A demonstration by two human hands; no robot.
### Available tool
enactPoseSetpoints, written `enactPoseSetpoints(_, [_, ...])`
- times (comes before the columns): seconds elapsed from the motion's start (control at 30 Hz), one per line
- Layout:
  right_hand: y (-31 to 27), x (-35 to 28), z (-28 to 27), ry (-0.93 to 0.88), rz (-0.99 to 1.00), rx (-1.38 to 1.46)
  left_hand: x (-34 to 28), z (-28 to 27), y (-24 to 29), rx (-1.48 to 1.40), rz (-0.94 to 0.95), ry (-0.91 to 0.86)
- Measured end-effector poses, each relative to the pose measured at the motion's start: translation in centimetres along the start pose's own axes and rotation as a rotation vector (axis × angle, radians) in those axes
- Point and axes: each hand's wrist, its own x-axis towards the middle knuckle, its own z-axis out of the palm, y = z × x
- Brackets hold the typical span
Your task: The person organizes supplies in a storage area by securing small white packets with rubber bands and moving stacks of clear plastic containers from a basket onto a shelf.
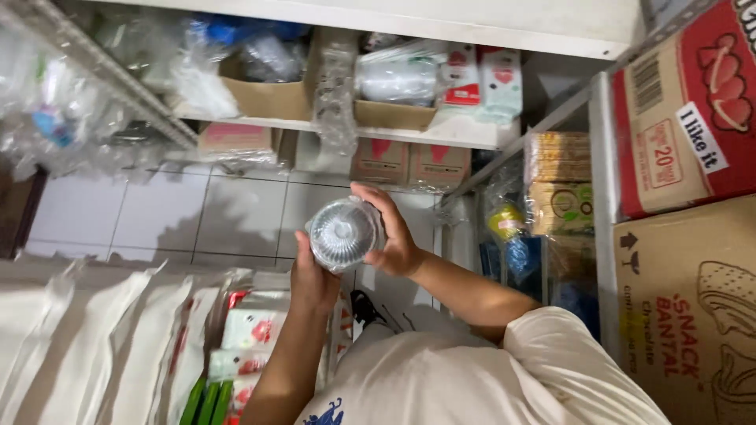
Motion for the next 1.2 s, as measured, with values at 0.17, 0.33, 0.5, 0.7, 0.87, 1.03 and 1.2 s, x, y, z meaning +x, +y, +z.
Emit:
enactPoseSetpoints(0.17, [1.0, 1.0, -5.4, 0.041, -0.129, -0.421, 5.6, 5.1, -2.2, 0.002, -0.032, -0.118])
enactPoseSetpoints(0.33, [3.3, 3.6, -12.1, 0.097, -0.108, -0.519, 11.2, 10.5, -3.6, 0.068, -0.053, -0.155])
enactPoseSetpoints(0.5, [4.4, 6.6, -18.2, 0.230, -0.145, -0.644, 17.2, 17.3, -5.2, 0.060, -0.038, -0.288])
enactPoseSetpoints(0.7, [6.2, 8.7, -24.1, 0.352, -0.227, -0.758, 22.7, 23.1, -7.2, 0.070, -0.084, -0.416])
enactPoseSetpoints(0.87, [7.5, 10.3, -28.4, 0.437, -0.195, -0.841, 27.1, 26.4, -7.1, 0.107, -0.229, -0.535])
enactPoseSetpoints(1.03, [9.1, 13.7, -31.7, 0.582, -0.155, -0.869, 32.5, 28.2, -5.8, 0.093, -0.420, -0.730])
enactPoseSetpoints(1.2, [11.3, 19.0, -38.5, 0.758, -0.154, -0.701, 37.4, 30.9, -4.5, 0.206, -0.479, -0.823])
